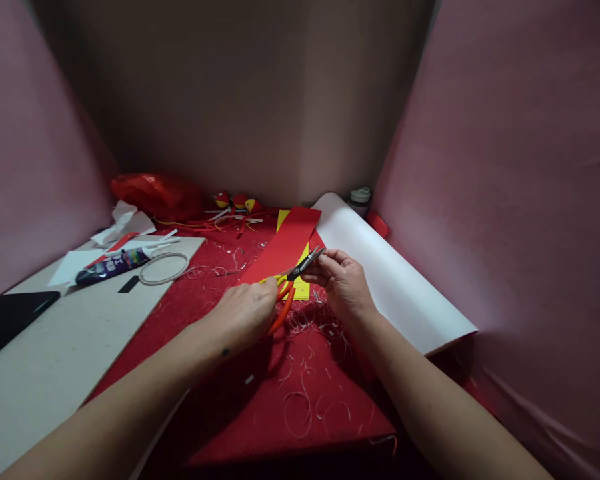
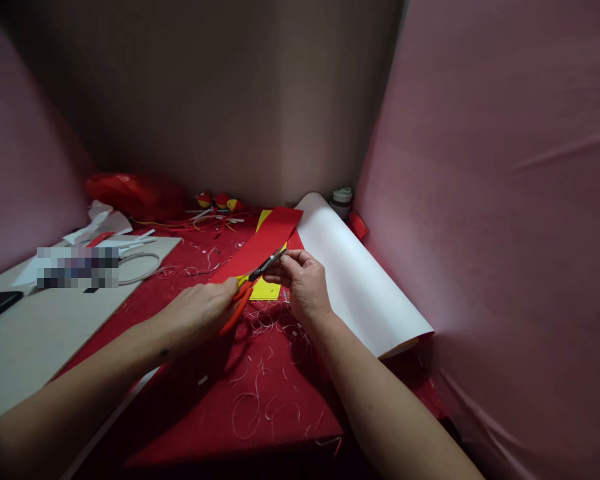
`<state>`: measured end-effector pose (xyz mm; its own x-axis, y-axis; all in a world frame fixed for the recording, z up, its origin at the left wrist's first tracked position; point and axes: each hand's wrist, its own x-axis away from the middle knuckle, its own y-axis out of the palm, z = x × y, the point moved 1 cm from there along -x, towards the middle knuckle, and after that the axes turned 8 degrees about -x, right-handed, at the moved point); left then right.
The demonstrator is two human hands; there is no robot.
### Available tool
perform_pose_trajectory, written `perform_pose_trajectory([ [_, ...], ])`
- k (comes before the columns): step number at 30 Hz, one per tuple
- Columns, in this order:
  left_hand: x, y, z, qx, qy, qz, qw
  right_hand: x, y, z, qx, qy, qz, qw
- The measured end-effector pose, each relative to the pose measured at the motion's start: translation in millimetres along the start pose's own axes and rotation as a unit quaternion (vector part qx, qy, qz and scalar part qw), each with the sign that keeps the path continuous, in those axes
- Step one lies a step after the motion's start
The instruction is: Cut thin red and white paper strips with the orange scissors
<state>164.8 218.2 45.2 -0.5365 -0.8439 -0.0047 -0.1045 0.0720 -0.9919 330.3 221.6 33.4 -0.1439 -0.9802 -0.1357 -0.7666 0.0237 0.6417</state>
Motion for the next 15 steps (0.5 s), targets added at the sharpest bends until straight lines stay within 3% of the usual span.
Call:
perform_pose_trajectory([
  [15,1.3,-4.4,-3.3,0.033,0.007,-0.045,0.998,0.2,0.7,0.4,0.022,0.014,0.005,1.000],
])
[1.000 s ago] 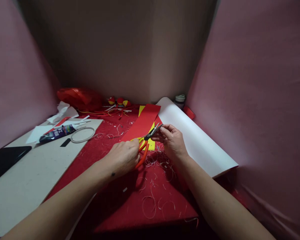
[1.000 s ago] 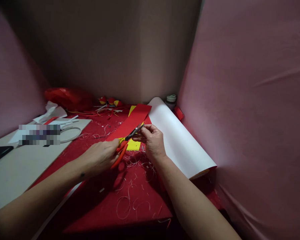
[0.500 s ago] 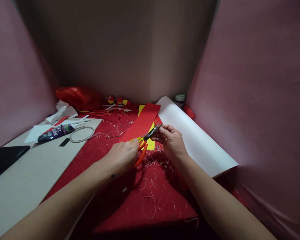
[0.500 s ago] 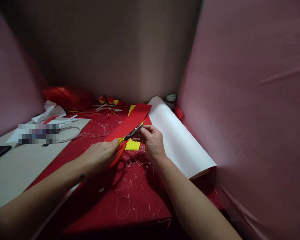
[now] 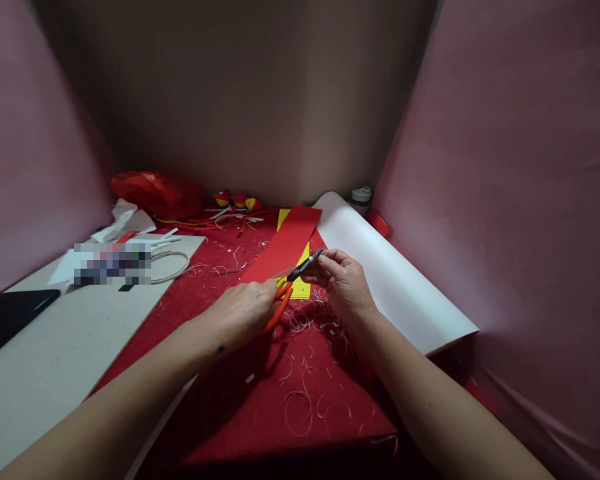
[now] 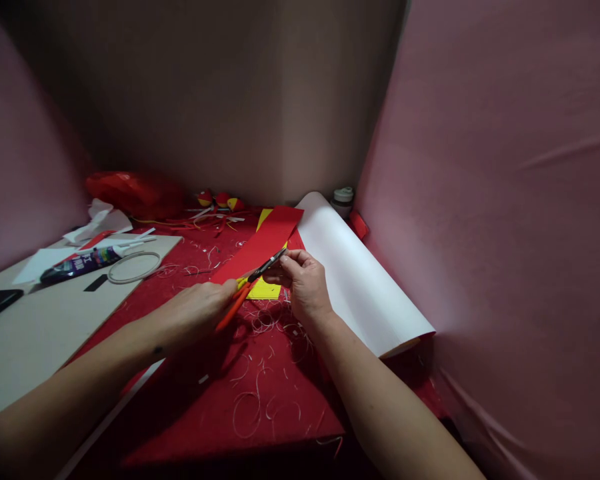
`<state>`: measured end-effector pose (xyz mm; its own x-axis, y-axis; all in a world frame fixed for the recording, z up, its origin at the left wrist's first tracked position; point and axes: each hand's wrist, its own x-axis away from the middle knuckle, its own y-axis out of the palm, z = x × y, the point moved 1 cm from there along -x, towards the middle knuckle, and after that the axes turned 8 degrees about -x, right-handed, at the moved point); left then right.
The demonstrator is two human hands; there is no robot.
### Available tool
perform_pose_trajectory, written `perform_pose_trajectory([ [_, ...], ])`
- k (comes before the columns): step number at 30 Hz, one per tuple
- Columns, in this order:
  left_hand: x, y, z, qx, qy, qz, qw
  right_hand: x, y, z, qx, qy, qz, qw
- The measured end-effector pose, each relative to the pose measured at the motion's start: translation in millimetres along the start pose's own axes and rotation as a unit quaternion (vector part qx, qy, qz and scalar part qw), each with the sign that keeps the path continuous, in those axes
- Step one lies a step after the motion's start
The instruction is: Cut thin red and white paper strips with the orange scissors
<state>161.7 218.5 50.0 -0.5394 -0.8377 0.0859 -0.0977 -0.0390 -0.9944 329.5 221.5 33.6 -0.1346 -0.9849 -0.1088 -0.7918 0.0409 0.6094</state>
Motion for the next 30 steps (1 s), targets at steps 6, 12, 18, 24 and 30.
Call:
perform_pose_trajectory([
  [6,4,6.0,-4,-0.022,0.017,-0.002,1.000,1,1,2,0.005,0.001,-0.030,1.000],
  [12,3,1.3,0,-0.037,0.026,-0.009,0.999,3,0,2,0.011,0.006,-0.041,0.999],
  [18,2,-1.9,-2,0.017,0.012,-0.012,1.000,2,-1,2,0.025,0.009,-0.038,0.999],
  [24,-3,0.3,-13,0.125,0.005,0.078,0.989,1,-3,2,0.043,0.007,-0.046,0.998],
  [30,-13,-10.8,-37,0.360,-0.084,0.168,0.914,-2,-4,0,0.015,0.013,-0.028,0.999],
])
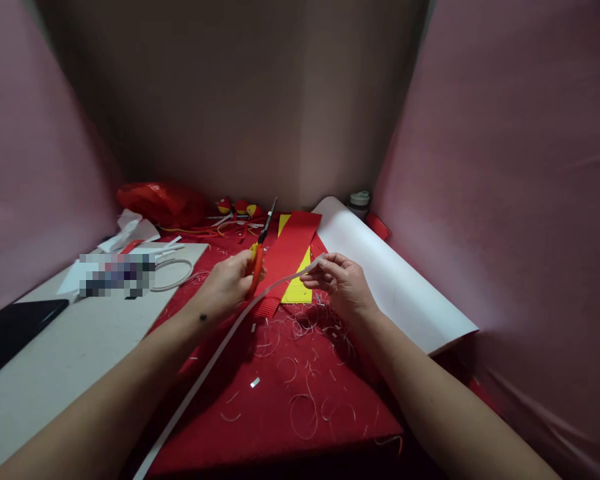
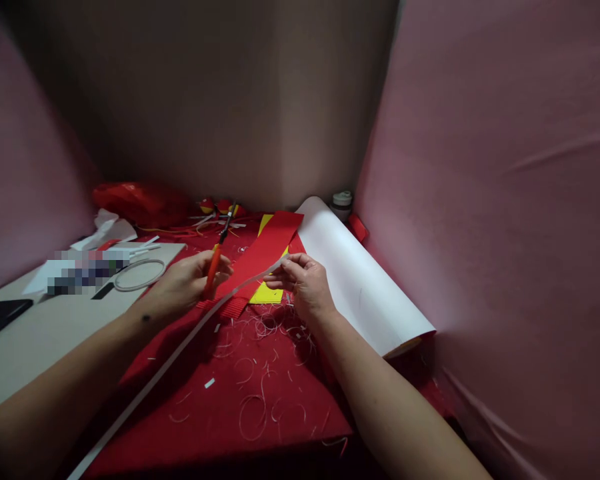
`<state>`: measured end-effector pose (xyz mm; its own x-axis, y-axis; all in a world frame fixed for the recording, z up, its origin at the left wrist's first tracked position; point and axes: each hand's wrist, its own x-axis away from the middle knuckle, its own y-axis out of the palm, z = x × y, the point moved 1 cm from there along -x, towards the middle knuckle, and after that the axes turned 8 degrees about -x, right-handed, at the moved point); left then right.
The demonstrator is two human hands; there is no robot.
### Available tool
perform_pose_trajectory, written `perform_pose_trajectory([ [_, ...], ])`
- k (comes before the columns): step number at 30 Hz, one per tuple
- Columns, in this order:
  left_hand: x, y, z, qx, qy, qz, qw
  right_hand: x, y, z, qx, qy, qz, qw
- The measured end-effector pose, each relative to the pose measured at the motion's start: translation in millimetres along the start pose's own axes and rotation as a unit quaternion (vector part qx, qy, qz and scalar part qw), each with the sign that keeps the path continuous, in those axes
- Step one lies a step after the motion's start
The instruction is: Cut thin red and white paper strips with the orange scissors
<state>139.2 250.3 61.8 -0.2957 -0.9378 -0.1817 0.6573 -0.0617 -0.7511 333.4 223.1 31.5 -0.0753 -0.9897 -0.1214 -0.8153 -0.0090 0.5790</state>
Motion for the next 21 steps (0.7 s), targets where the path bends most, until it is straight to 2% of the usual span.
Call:
perform_pose_trajectory([
  [3,-7,-0.3,2,0.160,-0.034,-0.092,0.982,-2,-1,-3,-0.018,-0.005,0.014,1.000],
  [6,-9,5.9,7,0.183,-0.059,-0.181,0.965,-5,-3,-5,-0.035,-0.018,0.034,0.999],
  [11,-7,14.6,7,0.151,-0.082,-0.156,0.973,-6,-5,-5,-0.035,-0.030,0.033,0.998],
  [17,0,14.7,7,0.205,-0.078,-0.125,0.968,1,6,12,0.039,0.027,-0.032,0.998],
  [21,2,14.5,7,0.210,-0.070,-0.130,0.966,4,16,23,0.060,0.046,-0.043,0.996],
])
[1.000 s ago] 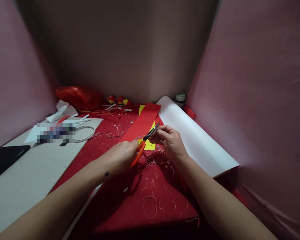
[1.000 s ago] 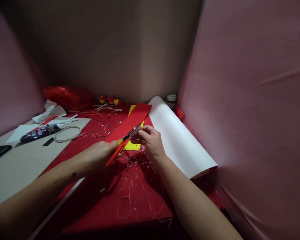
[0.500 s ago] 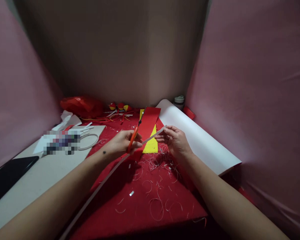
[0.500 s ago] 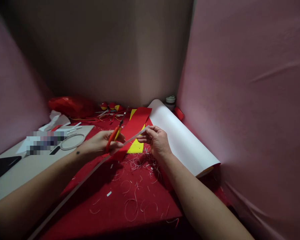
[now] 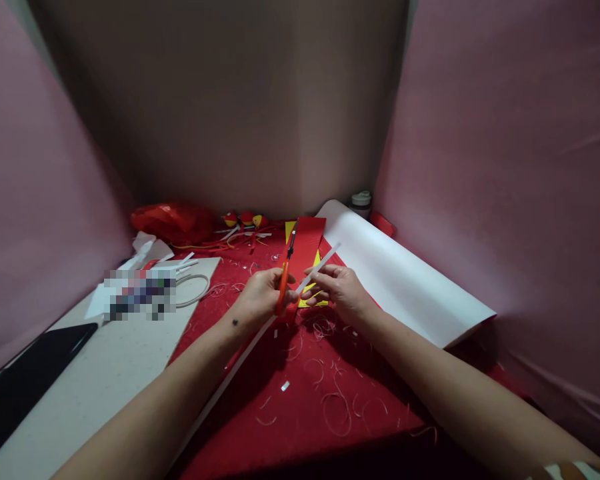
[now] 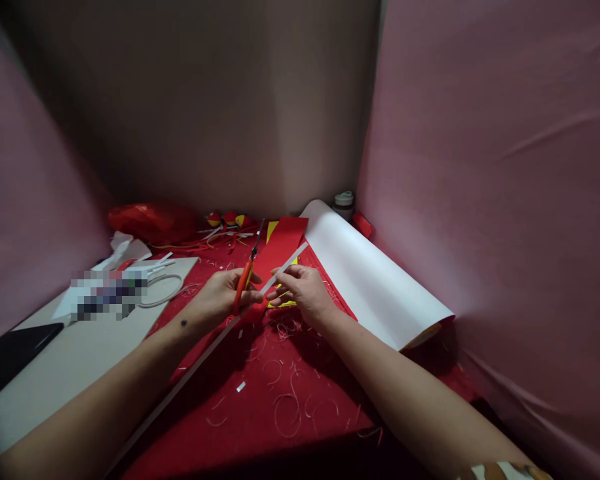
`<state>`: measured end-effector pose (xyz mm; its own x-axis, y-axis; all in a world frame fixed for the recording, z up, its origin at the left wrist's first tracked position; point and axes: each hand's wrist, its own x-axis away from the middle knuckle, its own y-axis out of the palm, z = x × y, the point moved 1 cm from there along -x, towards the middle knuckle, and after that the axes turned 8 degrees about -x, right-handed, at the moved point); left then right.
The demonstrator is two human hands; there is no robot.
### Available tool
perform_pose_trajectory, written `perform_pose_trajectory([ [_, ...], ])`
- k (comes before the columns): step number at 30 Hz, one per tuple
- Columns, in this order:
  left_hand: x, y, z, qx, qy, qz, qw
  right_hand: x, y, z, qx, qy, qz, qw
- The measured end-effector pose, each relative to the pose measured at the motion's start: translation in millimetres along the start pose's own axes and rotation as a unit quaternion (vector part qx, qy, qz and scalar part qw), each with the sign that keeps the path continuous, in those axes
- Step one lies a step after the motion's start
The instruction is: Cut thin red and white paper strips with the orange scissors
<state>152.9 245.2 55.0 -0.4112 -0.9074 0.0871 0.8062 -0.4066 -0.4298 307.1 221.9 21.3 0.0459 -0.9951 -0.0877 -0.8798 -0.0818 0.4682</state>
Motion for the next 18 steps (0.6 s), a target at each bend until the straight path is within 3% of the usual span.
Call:
perform_pose_trajectory([
  [10,-3,-8.6,-8,0.035,-0.028,0.013,0.999,-24,2,-22,-0.028,-0.047,0.037,0.998],
  [18,-2,-10.9,-4,0.058,-0.050,0.020,0.997,-25,2,1,-0.011,-0.038,0.024,0.999],
])
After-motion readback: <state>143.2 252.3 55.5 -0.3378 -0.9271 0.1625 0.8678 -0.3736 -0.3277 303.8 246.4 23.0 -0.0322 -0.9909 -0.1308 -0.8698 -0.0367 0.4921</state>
